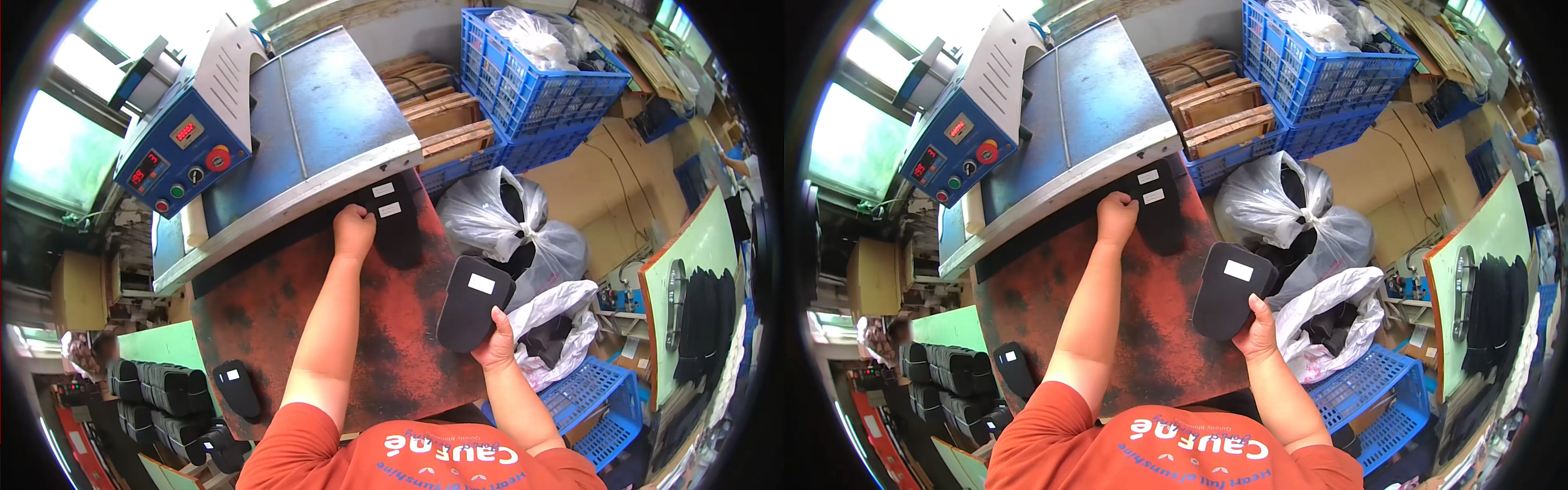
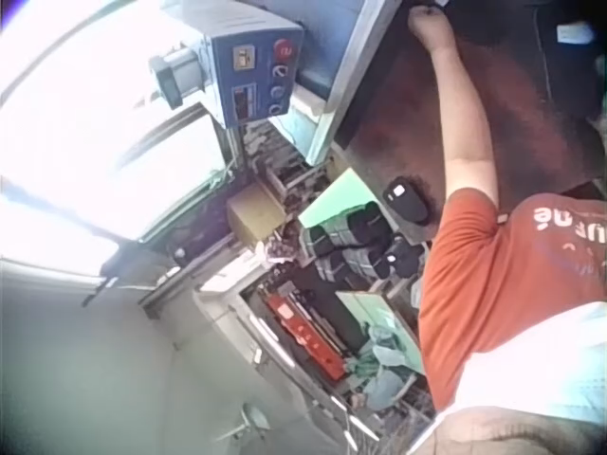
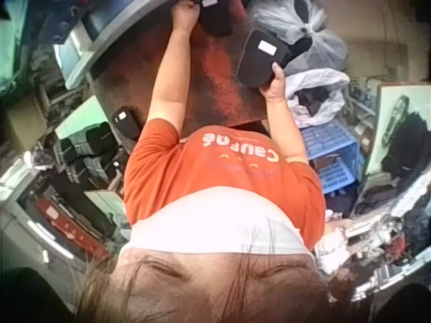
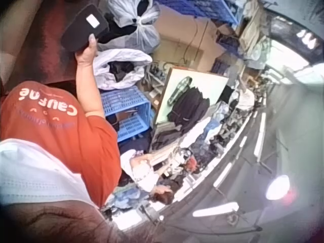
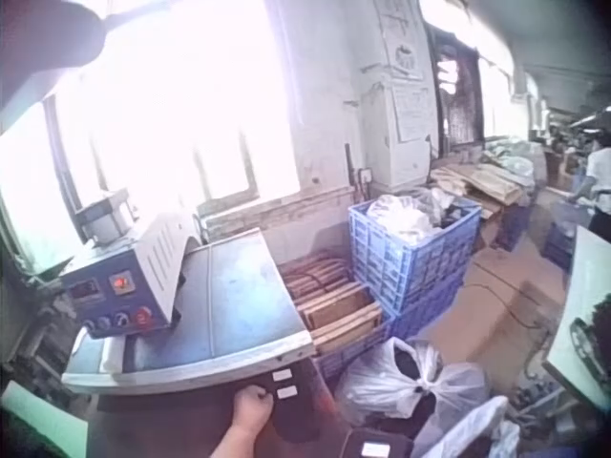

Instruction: Sorts and stacks black shoe heel or tongue components, aligning them before placing them in a storage bag.

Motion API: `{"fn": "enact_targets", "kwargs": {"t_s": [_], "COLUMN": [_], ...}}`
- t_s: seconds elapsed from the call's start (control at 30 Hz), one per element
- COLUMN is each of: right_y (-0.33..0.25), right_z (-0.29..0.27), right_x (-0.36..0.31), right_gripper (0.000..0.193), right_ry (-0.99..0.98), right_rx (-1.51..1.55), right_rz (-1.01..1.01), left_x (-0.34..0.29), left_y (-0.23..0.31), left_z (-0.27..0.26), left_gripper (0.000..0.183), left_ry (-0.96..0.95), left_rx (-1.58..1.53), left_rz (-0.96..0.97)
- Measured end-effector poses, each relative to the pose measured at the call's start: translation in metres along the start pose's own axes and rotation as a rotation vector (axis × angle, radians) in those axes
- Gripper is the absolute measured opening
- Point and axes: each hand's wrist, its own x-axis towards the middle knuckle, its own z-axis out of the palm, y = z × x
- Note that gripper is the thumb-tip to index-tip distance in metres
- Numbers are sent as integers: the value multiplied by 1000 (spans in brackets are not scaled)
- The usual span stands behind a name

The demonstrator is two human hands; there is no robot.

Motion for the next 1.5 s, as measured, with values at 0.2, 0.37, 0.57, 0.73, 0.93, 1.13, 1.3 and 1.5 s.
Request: {"fn": "enact_targets", "kwargs": {"t_s": [0.2, 0.37, 0.57, 0.73, 0.93, 1.13, 1.3, 1.5], "right_y": [0, 2, 14, -18, -10, -20, -35, -4], "right_z": [-2, 7, 9, 2, 5, -2, -5, -6], "right_x": [2, 4, 14, 7, 7, 5, -2, -2], "right_gripper": [52, 52, 53, 52, 47, 46, 48, 45], "right_ry": [-26, -9, 42, -89, 35, 27, 4, 63], "right_rx": [-60, -110, -295, 5, -136, -108, -132, -451], "right_rz": [4, -13, -109, 37, 0, 6, -12, -97], "left_x": [0, -23, -89, -58, -80, -105, -105, -139], "left_y": [-8, 27, 74, 37, 40, 56, 31, 91], "left_z": [-4, -29, -43, -31, -23, -40, -30, -48], "left_gripper": [19, 25, 19, 19, 28, 18, 19, 25], "left_ry": [-53, -19, -539, -130, -44, -245, -28, -439], "left_rx": [-142, -148, -759, -767, -321, -876, -504, -809], "left_rz": [-102, -111, -367, -442, -28, -457, -267, -342]}}
